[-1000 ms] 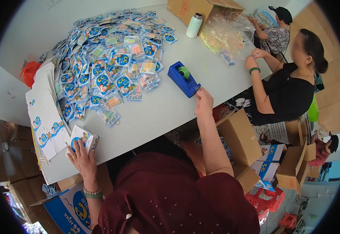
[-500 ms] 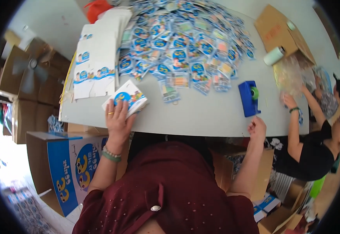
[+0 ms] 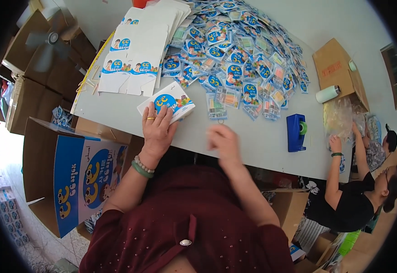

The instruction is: Assembling small cardboard boxes and filling them with individual product packets.

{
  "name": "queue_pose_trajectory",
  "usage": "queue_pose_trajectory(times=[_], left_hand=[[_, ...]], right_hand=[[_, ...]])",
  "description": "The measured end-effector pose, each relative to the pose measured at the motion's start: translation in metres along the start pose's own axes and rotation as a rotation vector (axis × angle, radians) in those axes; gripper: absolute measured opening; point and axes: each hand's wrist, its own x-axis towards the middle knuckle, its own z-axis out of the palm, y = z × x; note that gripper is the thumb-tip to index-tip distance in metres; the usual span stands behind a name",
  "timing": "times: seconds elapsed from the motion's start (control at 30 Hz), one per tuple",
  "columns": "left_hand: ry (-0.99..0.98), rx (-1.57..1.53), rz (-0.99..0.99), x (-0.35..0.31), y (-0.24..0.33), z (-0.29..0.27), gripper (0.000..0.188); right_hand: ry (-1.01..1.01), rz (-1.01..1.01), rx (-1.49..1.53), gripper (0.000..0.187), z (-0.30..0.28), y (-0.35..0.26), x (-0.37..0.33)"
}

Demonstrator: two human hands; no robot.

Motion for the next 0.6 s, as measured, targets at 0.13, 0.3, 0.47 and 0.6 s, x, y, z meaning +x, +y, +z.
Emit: queue_pose_trajectory(times=[0.13, 0.3, 0.47, 0.6], left_hand=[[-0.004, -0.098, -0.014, 0.0, 0.0, 0.002, 0.041], [0.022, -0.13, -0.027, -0.004, 0.0, 0.004, 0.04], [0.007, -0.144, 0.005, -0.006, -0.002, -0.003, 0.038], [-0.074, -0.001, 0.183, -0.004, -0.004, -0.011, 0.037]], right_hand=[[-0.082, -0.087, 0.011, 0.008, 0.073, 0.017, 0.037], [0.021, -0.117, 0.065, 0.011, 0.086, 0.036, 0.042], [0.051, -0.107, 0.227, 0.014, 0.091, 0.041, 0.04], [0.098, -0.133, 0.269, 0.015, 0.088, 0.053, 0.042]])
